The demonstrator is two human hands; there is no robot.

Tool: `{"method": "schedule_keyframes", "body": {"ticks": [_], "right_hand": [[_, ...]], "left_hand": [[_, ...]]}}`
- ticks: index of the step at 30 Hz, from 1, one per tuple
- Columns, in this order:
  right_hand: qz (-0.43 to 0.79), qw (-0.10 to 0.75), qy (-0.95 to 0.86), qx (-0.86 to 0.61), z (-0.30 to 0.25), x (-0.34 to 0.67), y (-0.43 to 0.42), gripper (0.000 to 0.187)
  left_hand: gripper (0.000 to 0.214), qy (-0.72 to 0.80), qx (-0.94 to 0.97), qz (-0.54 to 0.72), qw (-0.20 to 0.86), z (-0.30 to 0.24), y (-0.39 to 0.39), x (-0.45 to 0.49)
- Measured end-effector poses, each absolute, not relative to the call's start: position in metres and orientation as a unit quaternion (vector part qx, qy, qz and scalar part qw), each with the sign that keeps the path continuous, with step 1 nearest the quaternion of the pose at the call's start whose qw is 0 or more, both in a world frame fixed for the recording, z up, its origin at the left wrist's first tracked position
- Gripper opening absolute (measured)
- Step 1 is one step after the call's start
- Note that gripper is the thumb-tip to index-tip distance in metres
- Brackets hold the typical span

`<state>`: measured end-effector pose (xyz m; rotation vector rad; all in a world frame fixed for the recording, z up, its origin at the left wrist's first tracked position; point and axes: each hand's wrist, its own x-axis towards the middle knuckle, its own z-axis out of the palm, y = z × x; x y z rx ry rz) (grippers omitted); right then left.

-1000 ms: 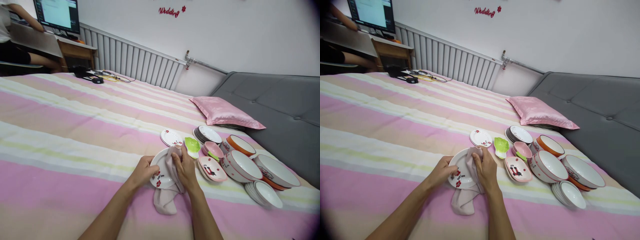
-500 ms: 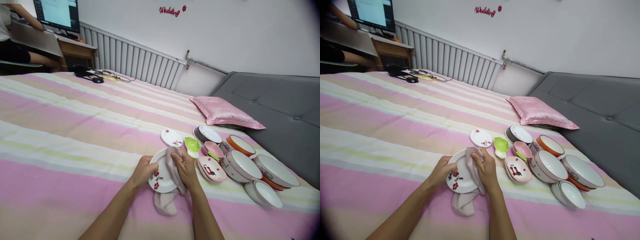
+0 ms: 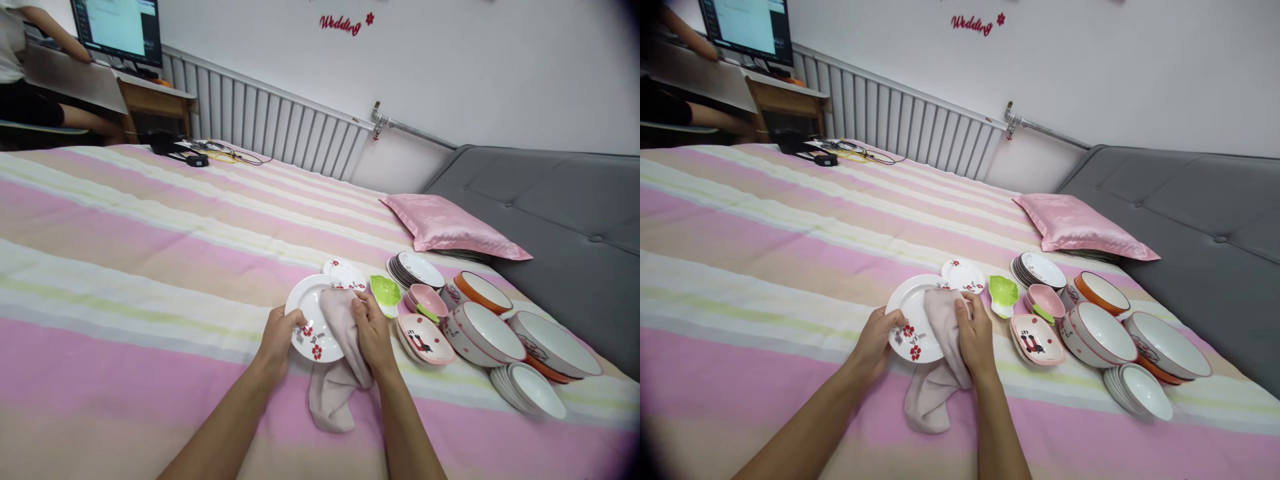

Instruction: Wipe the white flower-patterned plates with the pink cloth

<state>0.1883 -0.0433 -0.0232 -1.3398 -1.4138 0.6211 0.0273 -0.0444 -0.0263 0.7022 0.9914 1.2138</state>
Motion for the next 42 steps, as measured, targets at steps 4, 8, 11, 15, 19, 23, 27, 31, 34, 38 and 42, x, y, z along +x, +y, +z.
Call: {"method": "schedule_keyframes", "body": {"ticks": [4, 8, 11, 15, 19, 23, 27, 31, 34, 38, 42], "right_hand": [[0.267, 0.526, -0.566, -0.575, -0.028, 0.194, -0.04, 0.033], [0.259, 0.552, -0.581, -0.539, -0.032, 0.194, -0.036, 0.03], [0.28, 0.543, -0.604, -0.512, -0.031, 0.191, -0.037, 0.032], [0.312, 0.513, -0.625, -0.499, -0.026, 0.19, -0.042, 0.035], [0.349, 0.475, -0.619, -0.52, -0.024, 0.196, -0.043, 0.04], [0.386, 0.431, -0.624, -0.525, -0.02, 0.203, -0.047, 0.035], [0.484, 0.429, -0.58, -0.495, -0.01, 0.207, -0.053, 0.033], [0.482, 0.546, -0.48, -0.489, -0.003, 0.212, -0.055, 0.036], [0.416, 0.621, -0.444, -0.495, -0.005, 0.217, -0.051, 0.035], [0.173, 0.596, -0.494, -0.609, -0.014, 0.222, -0.042, 0.027], [0.102, 0.563, -0.569, -0.591, -0.013, 0.212, -0.044, 0.021]], "left_hand": [[0.013, 0.438, 0.295, 0.509, 0.68, -0.022, -0.046, 0.027], [0.035, 0.433, 0.326, 0.478, 0.691, -0.02, -0.048, 0.028], [0.04, 0.453, 0.325, 0.474, 0.681, -0.024, -0.048, 0.029], [0.041, 0.462, 0.27, 0.506, 0.677, -0.031, -0.043, 0.028], [0.042, 0.441, 0.205, 0.564, 0.667, -0.029, -0.037, 0.024], [0.04, 0.452, 0.162, 0.6, 0.64, -0.02, -0.035, 0.016], [0.041, 0.442, 0.151, 0.628, 0.623, -0.016, -0.032, 0.007], [0.039, 0.459, 0.165, 0.634, 0.599, -0.017, -0.03, 0.003], [0.039, 0.476, 0.18, 0.607, 0.611, -0.015, -0.032, 0.005], [0.042, 0.493, 0.193, 0.575, 0.624, -0.015, -0.036, 0.011], [0.04, 0.505, 0.172, 0.573, 0.622, -0.021, -0.036, 0.015]]}}
